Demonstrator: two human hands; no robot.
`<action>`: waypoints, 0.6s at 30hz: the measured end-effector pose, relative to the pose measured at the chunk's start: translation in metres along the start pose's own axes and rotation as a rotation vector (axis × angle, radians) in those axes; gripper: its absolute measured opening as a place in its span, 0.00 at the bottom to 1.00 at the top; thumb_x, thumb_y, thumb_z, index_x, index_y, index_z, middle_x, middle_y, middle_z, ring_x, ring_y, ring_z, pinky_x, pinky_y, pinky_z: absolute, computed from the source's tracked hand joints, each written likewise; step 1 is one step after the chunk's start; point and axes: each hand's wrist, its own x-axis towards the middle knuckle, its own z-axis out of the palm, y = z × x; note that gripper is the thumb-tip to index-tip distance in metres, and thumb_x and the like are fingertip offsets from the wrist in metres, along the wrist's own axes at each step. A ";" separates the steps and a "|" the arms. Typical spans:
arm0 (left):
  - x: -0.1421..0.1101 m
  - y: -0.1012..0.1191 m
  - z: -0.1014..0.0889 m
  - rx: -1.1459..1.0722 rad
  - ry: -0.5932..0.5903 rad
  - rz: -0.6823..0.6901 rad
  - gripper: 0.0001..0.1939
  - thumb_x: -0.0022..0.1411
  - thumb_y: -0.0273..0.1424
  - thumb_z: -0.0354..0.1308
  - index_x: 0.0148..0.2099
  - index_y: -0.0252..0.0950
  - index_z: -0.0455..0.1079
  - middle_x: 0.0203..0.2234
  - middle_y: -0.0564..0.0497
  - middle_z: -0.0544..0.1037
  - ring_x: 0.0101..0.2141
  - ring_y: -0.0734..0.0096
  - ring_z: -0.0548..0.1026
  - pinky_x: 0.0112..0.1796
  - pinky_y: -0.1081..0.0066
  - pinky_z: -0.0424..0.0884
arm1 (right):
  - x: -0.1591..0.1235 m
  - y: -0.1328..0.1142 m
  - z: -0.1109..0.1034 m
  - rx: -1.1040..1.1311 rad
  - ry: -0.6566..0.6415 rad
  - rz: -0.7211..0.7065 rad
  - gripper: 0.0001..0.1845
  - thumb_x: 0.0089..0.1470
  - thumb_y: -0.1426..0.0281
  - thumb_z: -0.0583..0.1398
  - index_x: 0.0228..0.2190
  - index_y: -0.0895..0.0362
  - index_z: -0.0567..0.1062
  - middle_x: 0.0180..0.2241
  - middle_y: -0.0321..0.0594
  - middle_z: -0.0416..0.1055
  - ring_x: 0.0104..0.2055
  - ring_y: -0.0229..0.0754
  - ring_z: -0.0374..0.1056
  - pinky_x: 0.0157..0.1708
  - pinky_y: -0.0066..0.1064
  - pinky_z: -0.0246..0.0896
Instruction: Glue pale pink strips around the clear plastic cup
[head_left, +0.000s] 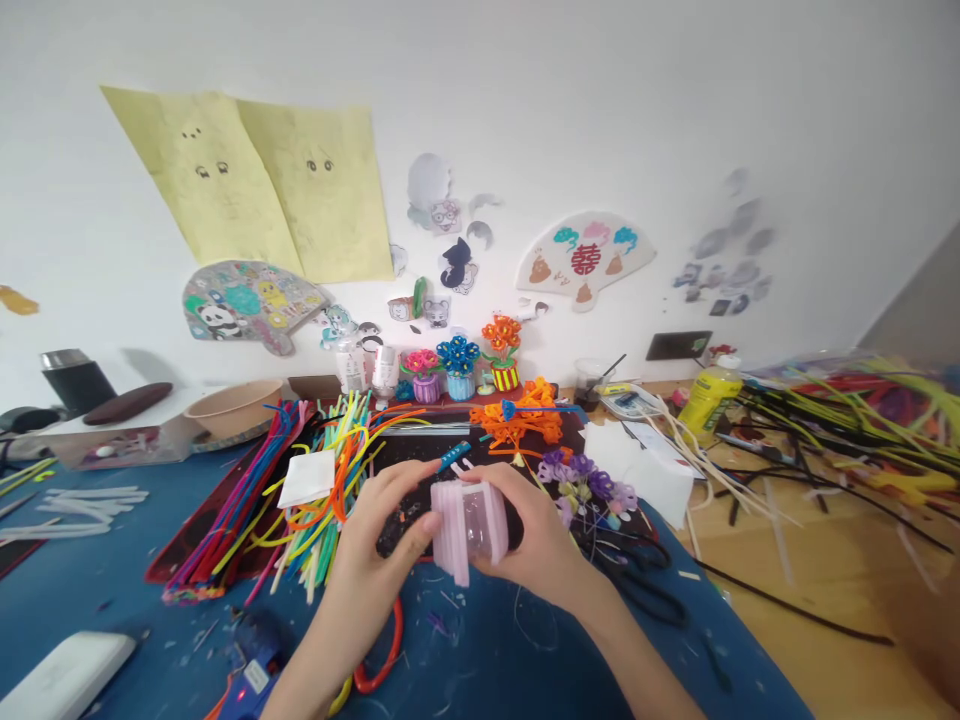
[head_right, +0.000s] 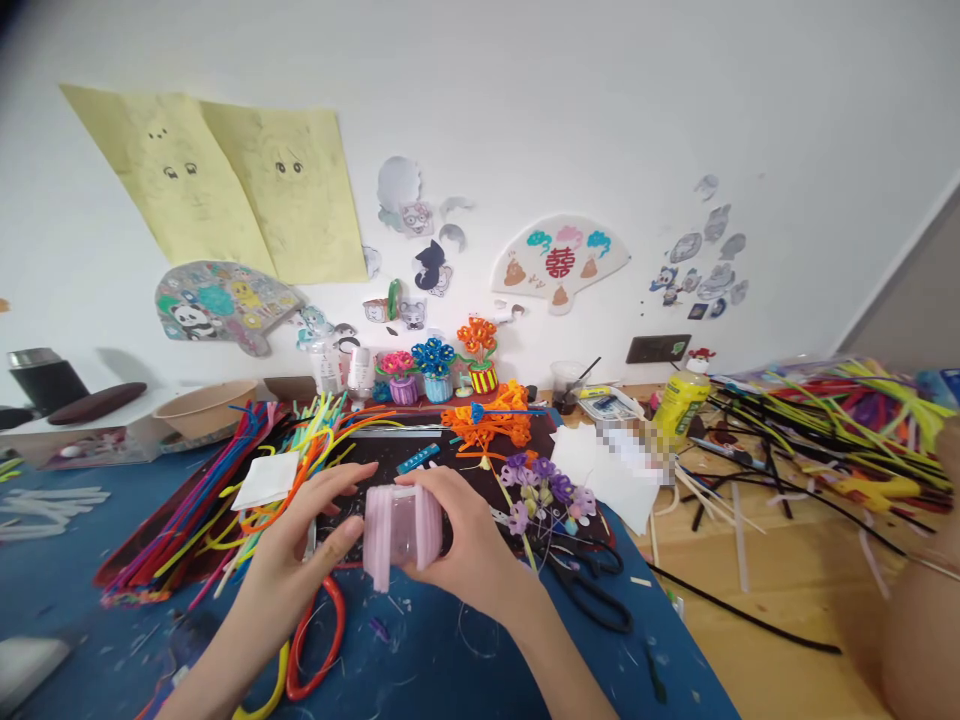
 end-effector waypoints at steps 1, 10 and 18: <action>0.001 0.000 0.000 0.053 -0.020 0.066 0.19 0.61 0.42 0.60 0.54 0.48 0.70 0.51 0.49 0.74 0.52 0.60 0.70 0.50 0.63 0.67 | 0.000 0.004 0.000 -0.002 -0.002 -0.002 0.32 0.42 0.75 0.67 0.50 0.51 0.68 0.45 0.40 0.70 0.45 0.46 0.68 0.45 0.34 0.64; -0.001 -0.017 0.012 0.368 -0.074 0.344 0.34 0.54 0.50 0.63 0.61 0.49 0.63 0.50 0.48 0.76 0.49 0.55 0.72 0.47 0.57 0.69 | -0.004 0.017 -0.003 0.049 -0.021 0.041 0.36 0.41 0.77 0.68 0.52 0.48 0.67 0.47 0.40 0.70 0.48 0.47 0.68 0.47 0.35 0.64; -0.003 -0.005 0.018 0.537 -0.098 0.371 0.33 0.56 0.49 0.62 0.60 0.42 0.63 0.49 0.43 0.77 0.48 0.52 0.73 0.45 0.56 0.68 | -0.008 0.019 -0.003 0.143 -0.006 0.123 0.34 0.41 0.72 0.70 0.50 0.48 0.70 0.44 0.39 0.71 0.43 0.45 0.70 0.41 0.32 0.66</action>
